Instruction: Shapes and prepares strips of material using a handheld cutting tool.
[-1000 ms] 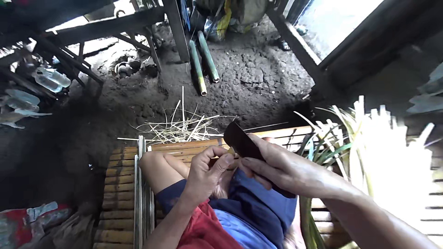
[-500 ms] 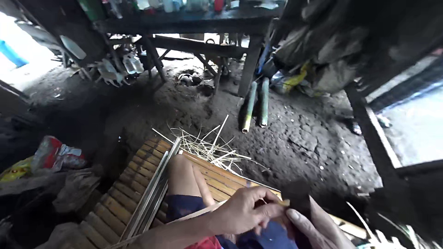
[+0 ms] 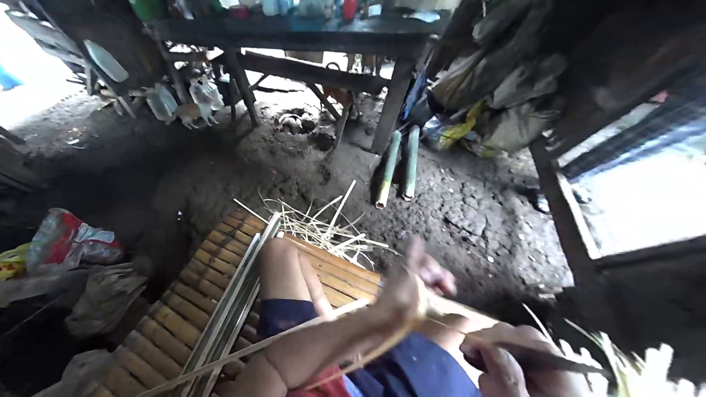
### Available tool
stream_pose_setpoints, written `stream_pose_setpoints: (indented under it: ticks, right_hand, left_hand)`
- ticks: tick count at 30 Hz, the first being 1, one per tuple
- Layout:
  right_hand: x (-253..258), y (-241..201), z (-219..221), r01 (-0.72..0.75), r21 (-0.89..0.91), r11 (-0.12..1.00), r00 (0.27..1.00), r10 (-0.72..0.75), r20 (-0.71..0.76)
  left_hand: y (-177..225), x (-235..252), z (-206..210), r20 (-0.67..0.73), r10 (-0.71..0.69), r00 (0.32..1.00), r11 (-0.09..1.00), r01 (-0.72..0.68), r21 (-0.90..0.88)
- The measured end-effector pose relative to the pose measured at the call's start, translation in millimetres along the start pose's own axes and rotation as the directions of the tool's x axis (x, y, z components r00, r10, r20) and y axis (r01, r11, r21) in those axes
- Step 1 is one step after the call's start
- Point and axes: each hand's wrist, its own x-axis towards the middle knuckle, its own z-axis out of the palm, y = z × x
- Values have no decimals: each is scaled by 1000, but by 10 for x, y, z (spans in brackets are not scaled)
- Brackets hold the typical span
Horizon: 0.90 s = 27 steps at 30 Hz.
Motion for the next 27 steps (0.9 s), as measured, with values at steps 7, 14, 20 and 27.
stream_pose_setpoints:
  ticks: [7, 14, 20, 27]
  right_hand:
    - [-18, -67, -90, -167, -138, 976, 977, 145, -156]
    - [-157, -191, 31, -178, -9, 984, 953, 175, 249]
    - [-259, -356, -288, -297, 56, 953, 951, 291, 102]
    - [14, -21, -79, -258, -349, 901, 950, 301, 76]
  left_hand:
    - [-17, -126, -209, 254, -277, 926, 954, 297, -43]
    - [71, -321, -94, 144, -216, 966, 955, 239, -177]
    - [140, -98, -692, -162, -215, 963, 965, 184, -187]
    - [-64, -370, -210, 194, -423, 885, 880, 452, -144]
